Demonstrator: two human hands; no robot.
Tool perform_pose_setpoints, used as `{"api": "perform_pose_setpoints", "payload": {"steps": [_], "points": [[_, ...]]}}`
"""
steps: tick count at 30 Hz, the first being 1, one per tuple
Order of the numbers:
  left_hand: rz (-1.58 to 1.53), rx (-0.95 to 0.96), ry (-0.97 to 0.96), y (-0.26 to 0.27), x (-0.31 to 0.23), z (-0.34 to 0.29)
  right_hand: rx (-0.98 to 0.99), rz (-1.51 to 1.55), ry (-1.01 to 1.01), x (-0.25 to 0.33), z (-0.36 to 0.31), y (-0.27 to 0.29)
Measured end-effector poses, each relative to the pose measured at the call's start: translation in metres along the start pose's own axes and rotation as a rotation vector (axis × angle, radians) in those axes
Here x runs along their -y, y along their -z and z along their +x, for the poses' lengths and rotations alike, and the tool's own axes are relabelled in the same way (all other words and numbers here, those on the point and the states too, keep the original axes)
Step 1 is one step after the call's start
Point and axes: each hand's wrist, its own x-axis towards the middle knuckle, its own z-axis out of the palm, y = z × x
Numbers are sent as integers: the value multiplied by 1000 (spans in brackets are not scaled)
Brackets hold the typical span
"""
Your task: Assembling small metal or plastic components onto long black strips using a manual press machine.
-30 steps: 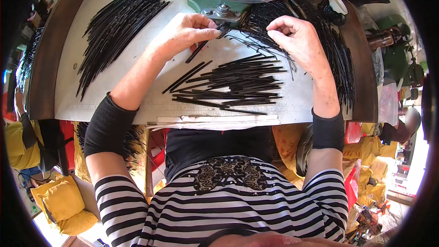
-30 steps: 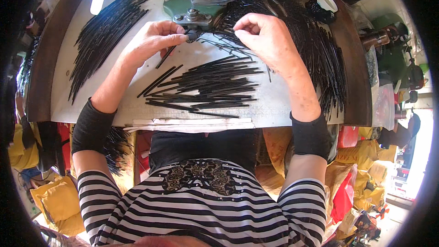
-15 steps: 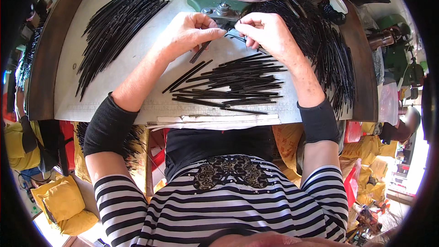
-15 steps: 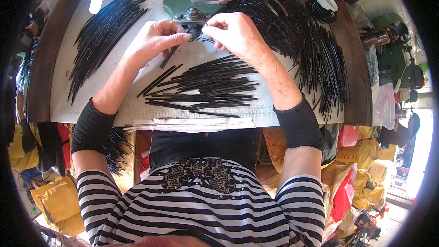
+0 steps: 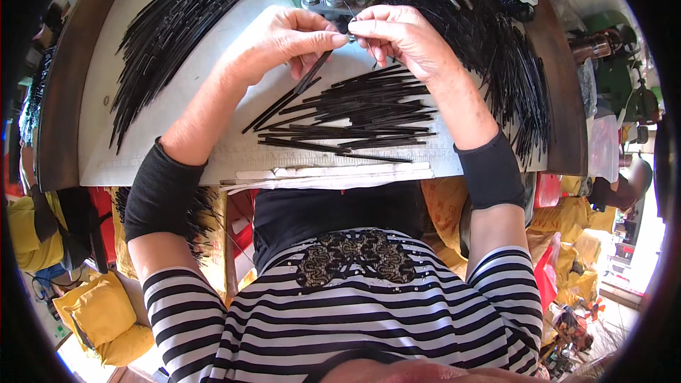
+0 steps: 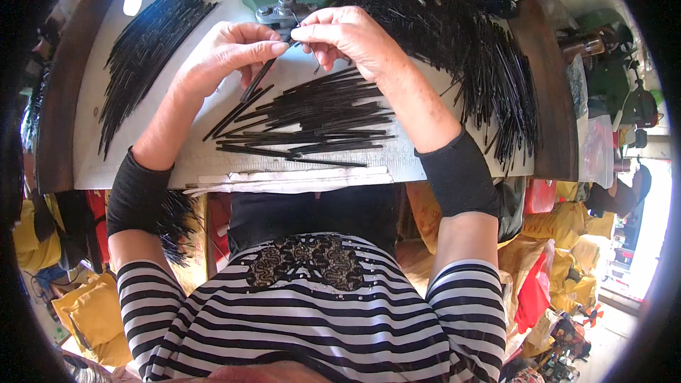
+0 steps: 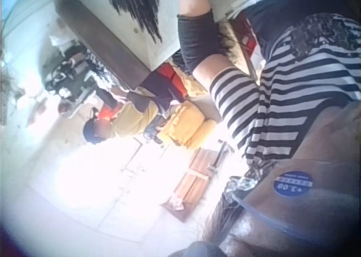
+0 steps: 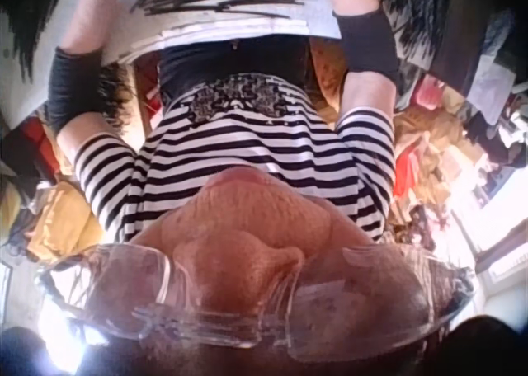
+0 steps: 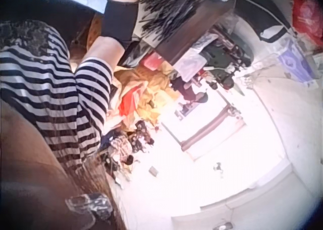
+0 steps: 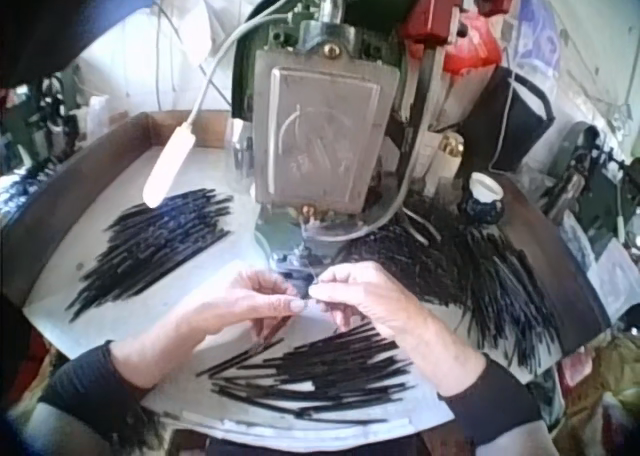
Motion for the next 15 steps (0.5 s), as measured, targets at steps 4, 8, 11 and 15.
{"api": "perform_pose_setpoints", "payload": {"steps": [4,8,11,15], "points": [[58,47,-52,-3,-7,-7,-7,-32,-21,-2,-1,7],[166,146,-54,0,-5,-4,-22,-99,-29,-4,0,6],[196,182,-33,1,-6,-5,-23,-106,-31,-5,0,6],[192,215,-34,3,-8,-7,-22,-98,-21,-6,1,7]]}}
